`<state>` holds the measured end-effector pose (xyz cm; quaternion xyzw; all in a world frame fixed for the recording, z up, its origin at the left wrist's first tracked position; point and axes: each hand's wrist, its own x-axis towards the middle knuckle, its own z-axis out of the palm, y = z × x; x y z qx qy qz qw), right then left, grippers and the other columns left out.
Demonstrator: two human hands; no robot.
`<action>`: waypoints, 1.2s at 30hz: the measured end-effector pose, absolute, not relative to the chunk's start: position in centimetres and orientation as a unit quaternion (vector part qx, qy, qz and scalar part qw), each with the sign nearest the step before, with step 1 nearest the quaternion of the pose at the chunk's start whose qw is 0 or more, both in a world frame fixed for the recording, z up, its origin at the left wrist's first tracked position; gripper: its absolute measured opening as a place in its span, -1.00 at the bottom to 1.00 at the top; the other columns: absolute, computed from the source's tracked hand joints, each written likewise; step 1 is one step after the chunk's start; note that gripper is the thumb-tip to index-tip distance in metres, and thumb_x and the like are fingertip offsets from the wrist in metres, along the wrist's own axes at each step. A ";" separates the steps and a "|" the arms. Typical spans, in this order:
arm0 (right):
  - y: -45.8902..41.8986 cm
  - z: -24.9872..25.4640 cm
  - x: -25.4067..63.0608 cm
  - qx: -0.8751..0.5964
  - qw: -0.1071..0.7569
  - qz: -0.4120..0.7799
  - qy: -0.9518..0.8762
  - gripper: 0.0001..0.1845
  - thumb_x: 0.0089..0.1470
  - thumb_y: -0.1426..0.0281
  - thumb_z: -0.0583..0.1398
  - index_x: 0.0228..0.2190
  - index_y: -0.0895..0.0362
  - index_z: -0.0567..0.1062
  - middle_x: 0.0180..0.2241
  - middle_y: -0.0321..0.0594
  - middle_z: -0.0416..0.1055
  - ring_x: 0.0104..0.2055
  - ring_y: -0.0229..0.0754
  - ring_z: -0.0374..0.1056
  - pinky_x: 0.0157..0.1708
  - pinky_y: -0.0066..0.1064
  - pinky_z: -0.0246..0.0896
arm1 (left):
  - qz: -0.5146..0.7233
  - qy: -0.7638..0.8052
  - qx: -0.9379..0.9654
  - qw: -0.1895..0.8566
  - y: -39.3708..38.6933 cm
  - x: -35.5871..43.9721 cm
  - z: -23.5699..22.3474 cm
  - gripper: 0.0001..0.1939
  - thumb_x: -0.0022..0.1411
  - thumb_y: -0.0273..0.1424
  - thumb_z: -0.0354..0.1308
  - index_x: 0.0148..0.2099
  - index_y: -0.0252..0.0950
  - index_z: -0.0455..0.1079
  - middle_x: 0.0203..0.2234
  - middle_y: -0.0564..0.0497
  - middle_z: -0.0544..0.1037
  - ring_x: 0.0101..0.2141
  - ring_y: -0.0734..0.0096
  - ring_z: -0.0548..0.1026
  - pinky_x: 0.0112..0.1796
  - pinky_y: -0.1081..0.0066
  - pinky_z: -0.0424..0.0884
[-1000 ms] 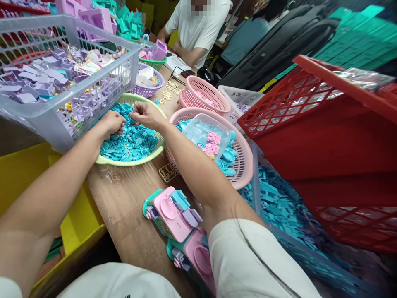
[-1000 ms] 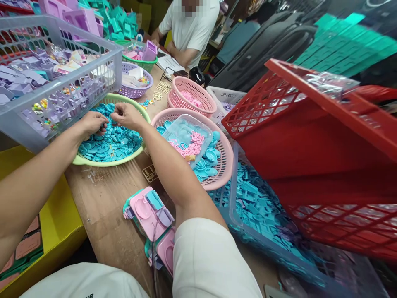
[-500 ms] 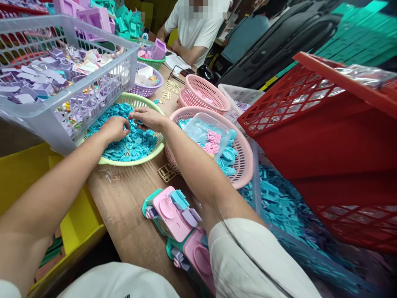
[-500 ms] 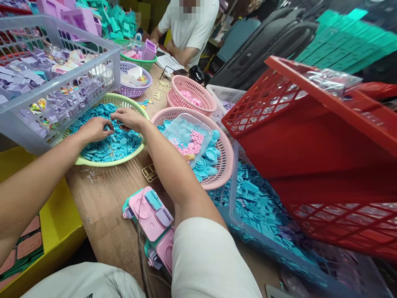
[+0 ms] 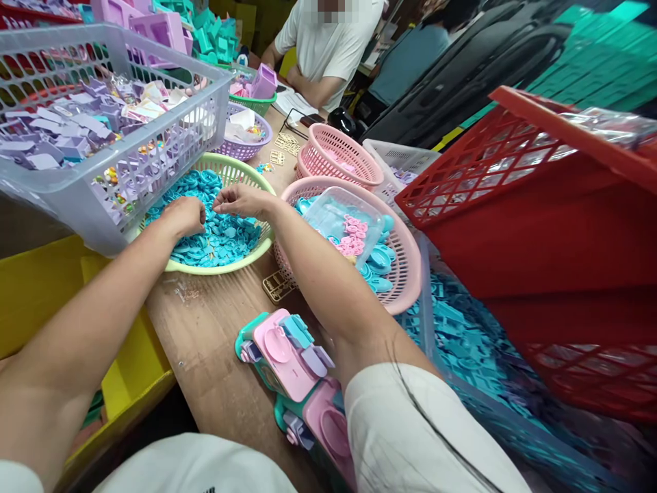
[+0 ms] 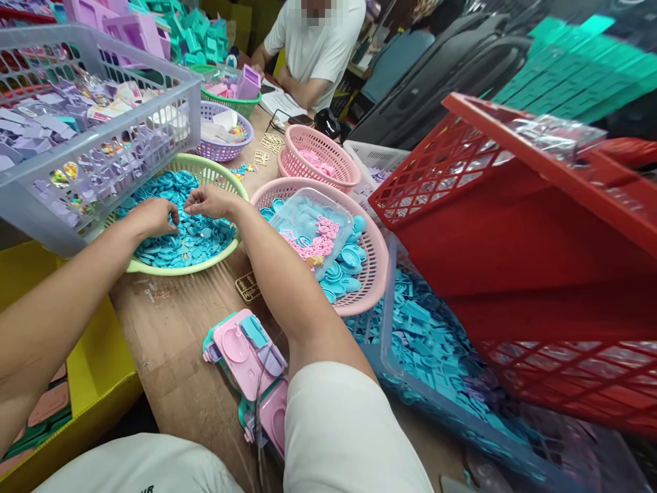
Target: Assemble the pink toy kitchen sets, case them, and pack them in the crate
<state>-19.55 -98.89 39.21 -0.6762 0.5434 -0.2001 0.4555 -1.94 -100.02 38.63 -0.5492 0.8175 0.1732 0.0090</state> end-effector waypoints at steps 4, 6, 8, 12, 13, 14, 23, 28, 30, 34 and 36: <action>-99.1 38.8 -19.5 -0.699 0.428 -0.167 0.548 -0.93 0.09 0.51 0.30 -0.37 0.20 0.48 -0.57 -0.46 0.28 -0.55 -0.41 0.09 -0.53 -0.54 -0.01 | 0.143 0.824 -0.546 0.043 -99.7 -2.2 38.8 -0.84 -0.01 -0.43 0.37 -0.30 -0.24 0.59 -0.25 -0.17 0.65 -0.05 -0.04 0.57 -0.03 0.31 0.45; -99.0 38.8 -19.4 -0.706 0.420 -0.158 0.549 -0.95 0.09 0.50 0.29 -0.35 0.20 0.50 -0.54 -0.45 0.30 -0.53 -0.40 0.11 -0.51 -0.54 0.01 | 0.135 0.825 -0.546 0.059 -99.6 -2.3 38.9 -0.84 0.01 -0.42 0.35 -0.28 -0.26 0.59 -0.22 -0.20 0.65 -0.04 -0.06 0.57 -0.02 0.30 0.45; -98.9 39.0 -19.4 -0.708 0.410 -0.146 0.556 -0.98 0.12 0.49 0.26 -0.34 0.21 0.51 -0.53 -0.44 0.31 -0.52 -0.39 0.12 -0.50 -0.53 0.03 | 0.135 0.825 -0.545 0.063 -99.6 -2.3 38.8 -0.82 0.02 -0.41 0.36 -0.25 -0.27 0.59 -0.19 -0.23 0.64 -0.02 -0.09 0.57 0.00 0.26 0.45; -98.8 39.1 -19.3 -0.723 0.378 -0.116 0.566 -0.93 0.14 0.47 0.25 -0.32 0.22 0.54 -0.53 -0.41 0.34 -0.50 -0.38 0.15 -0.46 -0.52 0.07 | 0.128 0.828 -0.542 0.068 -99.6 -2.5 38.5 -0.75 -0.02 -0.39 0.40 -0.22 -0.30 0.59 -0.19 -0.25 0.64 0.02 -0.14 0.54 0.05 0.23 0.42; -98.8 39.1 -19.3 -0.730 0.369 -0.107 0.565 -0.92 0.14 0.46 0.25 -0.31 0.23 0.55 -0.52 -0.40 0.35 -0.49 -0.38 0.16 -0.46 -0.52 0.07 | 0.123 0.829 -0.541 0.075 -99.6 -2.6 38.4 -0.74 -0.03 -0.39 0.41 -0.22 -0.31 0.58 -0.20 -0.26 0.64 0.02 -0.15 0.54 0.05 0.22 0.42; -98.8 39.1 -19.3 -0.737 0.358 -0.099 0.564 -0.91 0.14 0.46 0.25 -0.31 0.23 0.56 -0.52 -0.39 0.37 -0.49 -0.38 0.17 -0.45 -0.53 0.07 | 0.117 0.829 -0.541 0.082 -99.6 -2.7 38.4 -0.73 -0.05 -0.40 0.41 -0.22 -0.32 0.58 -0.21 -0.27 0.64 0.01 -0.16 0.54 0.04 0.21 0.42; -98.4 39.5 -19.1 -0.733 0.363 -0.088 0.568 -0.92 0.17 0.49 0.24 -0.30 0.24 0.56 -0.53 -0.38 0.38 -0.51 -0.39 0.17 -0.48 -0.55 0.08 | 0.177 0.808 -0.562 0.001 -99.6 -2.3 39.1 -0.86 0.12 -0.31 0.29 -0.28 -0.26 0.58 -0.28 -0.15 0.66 -0.12 0.05 0.59 -0.12 0.38 0.46; -98.6 39.3 -19.1 -0.727 0.372 -0.099 0.568 -0.91 0.17 0.50 0.22 -0.32 0.23 0.56 -0.53 -0.36 0.43 -0.52 -0.38 0.19 -0.46 -0.54 0.12 | 0.175 0.823 -0.539 0.037 -99.4 -1.9 39.1 -0.89 0.00 -0.36 0.34 -0.35 -0.21 0.57 -0.36 -0.08 0.65 -0.14 0.10 0.58 -0.13 0.42 0.45; -98.6 39.2 -19.2 -0.732 0.367 -0.091 0.568 -0.90 0.18 0.50 0.21 -0.30 0.23 0.57 -0.51 -0.35 0.45 -0.52 -0.38 0.20 -0.45 -0.53 0.12 | 0.170 0.835 -0.519 0.070 -99.3 -1.9 39.0 -0.87 -0.06 -0.37 0.38 -0.36 -0.20 0.56 -0.37 -0.06 0.65 -0.14 0.11 0.58 -0.12 0.43 0.44; -98.5 39.5 -19.2 -0.776 0.352 -0.039 0.521 -0.91 0.14 0.44 0.28 -0.31 0.21 0.59 -0.51 -0.38 0.45 -0.48 -0.37 0.21 -0.40 -0.52 0.11 | 0.166 0.833 -0.524 0.062 -99.4 -1.9 38.7 -0.91 0.01 -0.38 0.34 -0.36 -0.21 0.55 -0.32 -0.09 0.65 -0.10 0.05 0.58 -0.09 0.38 0.44; -98.2 39.6 -18.9 -0.804 0.347 0.006 0.482 -0.84 0.05 0.37 0.38 -0.30 0.19 0.62 -0.49 -0.39 0.47 -0.43 -0.35 0.26 -0.35 -0.51 0.12 | 0.183 0.811 -0.556 0.006 -99.5 -2.0 38.8 -0.94 0.08 -0.39 0.29 -0.34 -0.25 0.55 -0.28 -0.13 0.65 -0.09 0.01 0.58 -0.08 0.33 0.44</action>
